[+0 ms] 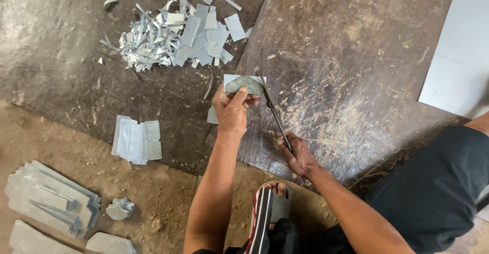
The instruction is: The person sits on the floor cutting thin galvanized metal sheets into small rectangular pieces with hand shears. They trim edges off larger strips, cut the strips into smaller pieces, and set the finished pieces aside while offcuts accumulate in a pile.
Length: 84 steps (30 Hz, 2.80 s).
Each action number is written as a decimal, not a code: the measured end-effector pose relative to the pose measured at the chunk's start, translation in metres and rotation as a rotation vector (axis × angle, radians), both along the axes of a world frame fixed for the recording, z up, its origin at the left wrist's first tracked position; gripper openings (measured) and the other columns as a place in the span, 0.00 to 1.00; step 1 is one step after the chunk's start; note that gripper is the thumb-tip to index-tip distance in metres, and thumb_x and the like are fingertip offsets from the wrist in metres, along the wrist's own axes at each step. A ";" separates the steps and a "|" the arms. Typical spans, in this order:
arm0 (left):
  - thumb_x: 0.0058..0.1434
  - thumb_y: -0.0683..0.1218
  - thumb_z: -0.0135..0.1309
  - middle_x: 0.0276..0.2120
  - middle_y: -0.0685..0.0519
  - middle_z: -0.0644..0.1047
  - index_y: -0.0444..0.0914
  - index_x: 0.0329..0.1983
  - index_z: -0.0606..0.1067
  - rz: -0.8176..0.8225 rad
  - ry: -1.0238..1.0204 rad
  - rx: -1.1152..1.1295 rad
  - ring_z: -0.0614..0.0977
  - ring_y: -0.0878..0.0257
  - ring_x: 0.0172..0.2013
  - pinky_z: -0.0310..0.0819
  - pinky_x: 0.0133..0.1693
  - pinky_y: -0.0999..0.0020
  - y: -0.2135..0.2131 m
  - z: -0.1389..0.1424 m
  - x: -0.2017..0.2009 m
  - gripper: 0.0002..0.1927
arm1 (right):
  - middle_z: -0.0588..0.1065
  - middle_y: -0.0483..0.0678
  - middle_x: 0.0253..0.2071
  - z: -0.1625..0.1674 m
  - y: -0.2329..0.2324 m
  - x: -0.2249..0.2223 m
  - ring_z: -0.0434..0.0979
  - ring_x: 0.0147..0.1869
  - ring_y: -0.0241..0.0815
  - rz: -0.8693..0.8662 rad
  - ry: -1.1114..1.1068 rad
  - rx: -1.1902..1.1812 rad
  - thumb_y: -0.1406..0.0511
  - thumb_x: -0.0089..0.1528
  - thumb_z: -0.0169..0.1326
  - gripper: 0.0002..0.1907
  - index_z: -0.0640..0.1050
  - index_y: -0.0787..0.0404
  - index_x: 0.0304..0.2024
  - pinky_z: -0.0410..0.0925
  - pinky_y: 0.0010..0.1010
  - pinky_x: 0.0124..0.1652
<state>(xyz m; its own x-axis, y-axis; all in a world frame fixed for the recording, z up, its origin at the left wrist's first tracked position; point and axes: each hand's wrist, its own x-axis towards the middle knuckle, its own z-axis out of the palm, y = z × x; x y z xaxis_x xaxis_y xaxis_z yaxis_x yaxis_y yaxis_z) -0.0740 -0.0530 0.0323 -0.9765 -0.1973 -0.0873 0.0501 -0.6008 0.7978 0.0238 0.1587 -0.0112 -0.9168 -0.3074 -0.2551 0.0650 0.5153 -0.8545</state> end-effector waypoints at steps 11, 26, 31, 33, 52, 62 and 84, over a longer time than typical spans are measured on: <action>0.67 0.35 0.54 0.35 0.46 0.83 0.30 0.50 0.75 -0.327 0.091 -0.270 0.86 0.58 0.32 0.81 0.29 0.63 -0.049 0.035 -0.021 0.09 | 0.68 0.58 0.26 -0.004 -0.002 -0.002 0.68 0.26 0.53 0.067 0.103 -0.032 0.62 0.69 0.46 0.20 0.70 0.69 0.26 0.63 0.47 0.33; 0.68 0.35 0.54 0.34 0.46 0.82 0.30 0.50 0.76 -0.332 0.070 -0.244 0.85 0.59 0.31 0.80 0.30 0.62 -0.057 0.025 -0.020 0.09 | 0.71 0.52 0.26 -0.023 -0.003 -0.006 0.71 0.27 0.47 0.091 -0.097 0.011 0.57 0.71 0.45 0.16 0.75 0.61 0.37 0.69 0.40 0.35; 0.65 0.35 0.53 0.34 0.48 0.82 0.32 0.50 0.75 -0.346 -0.078 -0.202 0.85 0.60 0.31 0.80 0.28 0.63 -0.040 0.016 0.005 0.10 | 0.70 0.58 0.31 -0.013 0.007 0.004 0.69 0.35 0.49 0.080 -0.249 -0.105 0.59 0.70 0.44 0.13 0.73 0.59 0.50 0.68 0.47 0.39; 0.66 0.35 0.53 0.34 0.48 0.82 0.31 0.50 0.75 -0.358 -0.045 -0.180 0.85 0.60 0.31 0.80 0.29 0.64 -0.037 0.014 0.004 0.10 | 0.71 0.60 0.30 -0.014 0.006 0.006 0.72 0.33 0.51 0.111 -0.151 0.073 0.58 0.73 0.44 0.16 0.73 0.65 0.41 0.70 0.46 0.39; 0.64 0.35 0.54 0.33 0.48 0.79 0.32 0.53 0.67 -0.558 -0.184 -0.249 0.83 0.62 0.29 0.77 0.27 0.68 -0.011 -0.034 0.062 0.15 | 0.78 0.59 0.33 0.018 0.059 -0.006 0.78 0.38 0.53 0.072 0.126 0.530 0.49 0.62 0.58 0.24 0.82 0.66 0.35 0.70 0.43 0.38; 0.62 0.36 0.54 0.33 0.53 0.79 0.36 0.52 0.66 -0.704 -0.289 -0.449 0.76 0.70 0.28 0.73 0.28 0.70 0.044 -0.010 0.077 0.16 | 0.76 0.44 0.28 0.016 0.032 -0.009 0.70 0.31 0.28 -0.291 -0.143 -0.263 0.71 0.62 0.60 0.04 0.78 0.67 0.37 0.63 0.26 0.28; 0.74 0.42 0.44 0.33 0.49 0.72 0.33 0.46 0.68 -0.103 -0.350 -0.171 0.79 0.62 0.27 0.68 0.21 0.70 0.046 -0.051 0.105 0.06 | 0.79 0.57 0.33 -0.074 0.050 0.043 0.82 0.39 0.60 0.046 0.051 0.629 0.52 0.53 0.66 0.22 0.82 0.64 0.35 0.75 0.46 0.42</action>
